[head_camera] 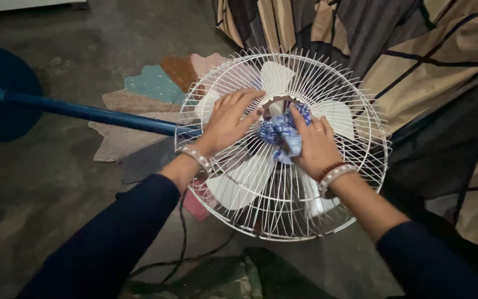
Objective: The person removes the front grille from a pedestal fan lying on the floor, wipes the grille, blades and fan pole with a cloth, detaches the blade assembly from the motor hub, and works on the hub nut before reattaching components.
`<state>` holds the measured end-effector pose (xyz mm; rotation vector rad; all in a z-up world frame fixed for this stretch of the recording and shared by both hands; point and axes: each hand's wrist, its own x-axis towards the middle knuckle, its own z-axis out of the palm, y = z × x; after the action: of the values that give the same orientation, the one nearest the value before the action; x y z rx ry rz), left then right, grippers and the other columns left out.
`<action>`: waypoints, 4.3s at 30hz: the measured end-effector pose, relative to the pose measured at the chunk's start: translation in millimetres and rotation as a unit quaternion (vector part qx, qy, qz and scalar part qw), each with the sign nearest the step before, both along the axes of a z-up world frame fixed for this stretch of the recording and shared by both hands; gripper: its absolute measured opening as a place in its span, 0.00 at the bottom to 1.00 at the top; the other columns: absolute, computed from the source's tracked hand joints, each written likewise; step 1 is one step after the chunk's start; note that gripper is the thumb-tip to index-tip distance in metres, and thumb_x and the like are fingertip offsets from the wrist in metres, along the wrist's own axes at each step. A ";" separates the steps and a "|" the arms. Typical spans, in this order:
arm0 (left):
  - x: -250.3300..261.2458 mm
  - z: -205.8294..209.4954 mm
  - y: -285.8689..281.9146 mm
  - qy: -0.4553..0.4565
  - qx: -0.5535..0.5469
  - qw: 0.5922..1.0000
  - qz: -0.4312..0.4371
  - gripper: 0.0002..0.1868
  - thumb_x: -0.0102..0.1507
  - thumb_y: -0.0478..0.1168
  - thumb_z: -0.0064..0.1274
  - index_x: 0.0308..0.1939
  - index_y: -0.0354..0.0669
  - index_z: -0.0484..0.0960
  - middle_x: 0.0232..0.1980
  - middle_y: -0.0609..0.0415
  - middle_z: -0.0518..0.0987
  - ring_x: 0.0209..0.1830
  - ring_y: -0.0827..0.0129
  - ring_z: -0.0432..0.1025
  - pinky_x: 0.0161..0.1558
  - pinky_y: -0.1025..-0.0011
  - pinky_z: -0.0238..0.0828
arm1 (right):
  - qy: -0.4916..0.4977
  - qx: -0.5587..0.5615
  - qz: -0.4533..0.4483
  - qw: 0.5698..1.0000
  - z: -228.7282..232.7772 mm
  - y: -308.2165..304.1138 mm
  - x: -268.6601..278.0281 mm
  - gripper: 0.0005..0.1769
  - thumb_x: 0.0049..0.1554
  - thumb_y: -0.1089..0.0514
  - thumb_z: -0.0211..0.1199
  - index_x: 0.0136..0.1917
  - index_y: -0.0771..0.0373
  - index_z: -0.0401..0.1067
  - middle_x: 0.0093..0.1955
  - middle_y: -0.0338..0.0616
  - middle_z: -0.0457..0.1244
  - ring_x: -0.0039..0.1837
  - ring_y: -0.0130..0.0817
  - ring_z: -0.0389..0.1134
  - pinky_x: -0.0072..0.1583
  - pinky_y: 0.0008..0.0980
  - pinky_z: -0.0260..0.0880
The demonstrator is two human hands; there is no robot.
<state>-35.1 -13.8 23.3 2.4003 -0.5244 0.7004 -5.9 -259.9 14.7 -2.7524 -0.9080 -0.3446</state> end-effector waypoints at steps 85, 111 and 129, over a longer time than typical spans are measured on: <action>-20.7 -49.8 298.8 0.180 0.207 0.949 0.152 0.21 0.56 0.37 0.55 0.54 0.44 0.78 0.53 0.44 0.75 0.54 0.47 0.70 0.52 0.50 0.68 | 0.344 -0.231 0.170 0.894 -55.3 417.5 70.5 0.37 0.55 0.44 0.63 0.73 0.58 0.61 0.71 0.54 0.62 0.73 0.50 0.62 0.72 0.60 0.51; -52.7 -57.0 413.5 0.114 0.327 0.922 0.173 0.25 0.57 0.35 0.54 0.60 0.45 0.75 0.55 0.50 0.75 0.57 0.55 0.68 0.54 0.59 0.68 | 0.191 -0.122 0.114 0.967 -89.4 530.0 24.7 0.29 0.55 0.48 0.66 0.66 0.57 0.62 0.56 0.54 0.68 0.57 0.53 0.72 0.56 0.50 0.73; -87.1 -10.9 618.7 0.116 0.568 0.747 0.327 0.21 0.64 0.41 0.51 0.61 0.48 0.79 0.64 0.54 0.74 0.67 0.63 0.65 0.65 0.61 0.58 | 0.164 -0.133 0.274 0.938 -45.2 641.9 5.2 0.47 0.60 0.41 0.60 0.83 0.34 0.36 0.59 0.54 0.63 0.51 0.52 0.73 0.52 0.47 0.75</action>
<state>-122.2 604.9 12.4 3.8591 0.1304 0.3105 -0.7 382.0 -30.5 -2.5036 -1.6455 0.3474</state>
